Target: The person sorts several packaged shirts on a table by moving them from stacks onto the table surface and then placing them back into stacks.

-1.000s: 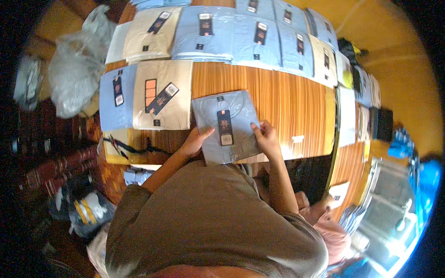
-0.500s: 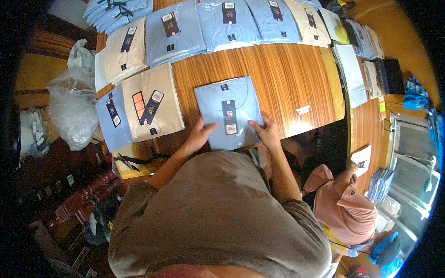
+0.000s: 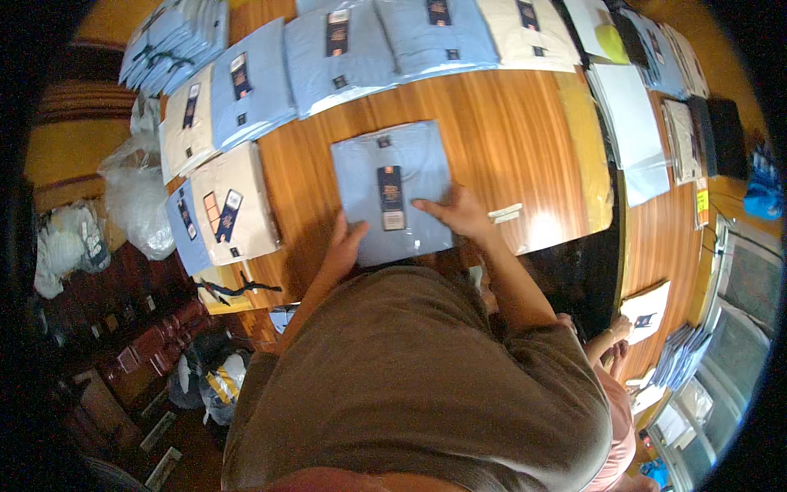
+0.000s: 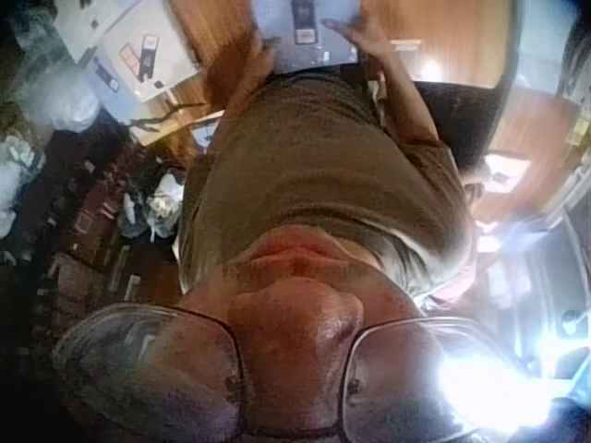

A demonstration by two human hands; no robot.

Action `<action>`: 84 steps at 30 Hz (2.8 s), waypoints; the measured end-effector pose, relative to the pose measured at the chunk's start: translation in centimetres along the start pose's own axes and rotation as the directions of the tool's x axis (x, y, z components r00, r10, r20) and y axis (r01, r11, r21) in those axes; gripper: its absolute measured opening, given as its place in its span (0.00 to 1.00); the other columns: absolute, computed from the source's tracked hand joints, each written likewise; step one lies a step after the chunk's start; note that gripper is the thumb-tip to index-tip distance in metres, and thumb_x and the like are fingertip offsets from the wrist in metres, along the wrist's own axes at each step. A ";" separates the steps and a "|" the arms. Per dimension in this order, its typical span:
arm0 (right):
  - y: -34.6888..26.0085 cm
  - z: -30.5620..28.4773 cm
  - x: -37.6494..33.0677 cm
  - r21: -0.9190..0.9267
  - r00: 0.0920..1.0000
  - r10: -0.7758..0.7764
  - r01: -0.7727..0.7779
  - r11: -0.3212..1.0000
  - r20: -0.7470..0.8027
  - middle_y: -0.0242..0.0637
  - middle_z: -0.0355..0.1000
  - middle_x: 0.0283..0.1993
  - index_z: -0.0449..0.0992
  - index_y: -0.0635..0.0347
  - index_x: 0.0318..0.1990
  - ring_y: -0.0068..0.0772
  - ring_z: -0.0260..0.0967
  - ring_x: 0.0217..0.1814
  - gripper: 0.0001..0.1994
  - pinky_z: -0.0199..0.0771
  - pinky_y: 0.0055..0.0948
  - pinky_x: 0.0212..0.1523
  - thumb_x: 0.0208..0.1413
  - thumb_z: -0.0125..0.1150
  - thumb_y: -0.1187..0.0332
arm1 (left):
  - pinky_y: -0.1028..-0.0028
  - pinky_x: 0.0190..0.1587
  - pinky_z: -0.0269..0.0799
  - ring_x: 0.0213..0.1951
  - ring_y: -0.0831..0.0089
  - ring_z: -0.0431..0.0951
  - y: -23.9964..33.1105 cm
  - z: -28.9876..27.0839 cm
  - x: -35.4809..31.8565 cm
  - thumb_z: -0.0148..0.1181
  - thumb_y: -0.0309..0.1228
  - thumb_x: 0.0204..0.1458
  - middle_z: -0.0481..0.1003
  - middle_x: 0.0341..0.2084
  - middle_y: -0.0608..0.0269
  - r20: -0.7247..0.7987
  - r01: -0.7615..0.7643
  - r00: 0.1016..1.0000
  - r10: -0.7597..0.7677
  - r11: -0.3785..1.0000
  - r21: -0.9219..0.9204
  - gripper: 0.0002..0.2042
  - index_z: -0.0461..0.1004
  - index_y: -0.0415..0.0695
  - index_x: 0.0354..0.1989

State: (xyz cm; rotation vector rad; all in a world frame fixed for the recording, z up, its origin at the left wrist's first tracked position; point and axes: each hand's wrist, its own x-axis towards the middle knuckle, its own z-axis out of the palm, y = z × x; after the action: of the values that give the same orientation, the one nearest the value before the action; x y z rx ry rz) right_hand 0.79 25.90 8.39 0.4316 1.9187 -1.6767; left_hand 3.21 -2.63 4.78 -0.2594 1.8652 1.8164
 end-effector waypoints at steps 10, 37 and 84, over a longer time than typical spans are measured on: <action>1.4 0.0 0.5 -0.400 0.984 -0.099 0.033 0.916 -0.145 0.60 0.78 0.32 0.77 0.72 0.43 0.61 0.80 0.36 0.40 0.80 0.48 0.40 0.51 0.69 0.33 | 0.65 0.61 0.69 0.57 0.63 0.75 -2.4 0.0 1.1 0.64 0.37 0.63 0.75 0.57 0.53 -0.175 -0.057 0.980 0.093 0.977 0.204 0.28 0.63 0.36 0.67; 4.5 -1.1 3.1 0.153 0.998 0.008 -0.018 0.988 0.067 0.34 0.80 0.42 0.79 0.66 0.52 0.25 0.73 0.39 0.23 0.73 0.30 0.42 0.62 0.70 0.53 | 0.63 0.64 0.66 0.60 0.64 0.73 -2.7 1.9 1.0 0.57 0.35 0.68 0.74 0.58 0.49 -0.220 -0.183 0.956 0.192 0.981 0.060 0.26 0.62 0.34 0.68; 1.9 -1.9 -0.4 -0.283 0.929 -0.317 0.257 0.924 -0.192 0.37 0.74 0.33 0.73 0.70 0.47 0.31 0.71 0.34 0.23 0.72 0.36 0.35 0.63 0.65 0.53 | 0.58 0.61 0.69 0.57 0.58 0.76 10.6 2.6 -2.0 0.64 0.37 0.61 0.76 0.54 0.45 -0.066 -0.206 0.969 0.237 0.929 0.308 0.28 0.65 0.32 0.62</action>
State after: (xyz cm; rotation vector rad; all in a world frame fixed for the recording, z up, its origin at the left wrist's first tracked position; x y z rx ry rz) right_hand 1.85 28.12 7.19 0.2633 2.4382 -1.5798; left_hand 0.40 0.39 15.12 -0.0318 2.2897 1.6523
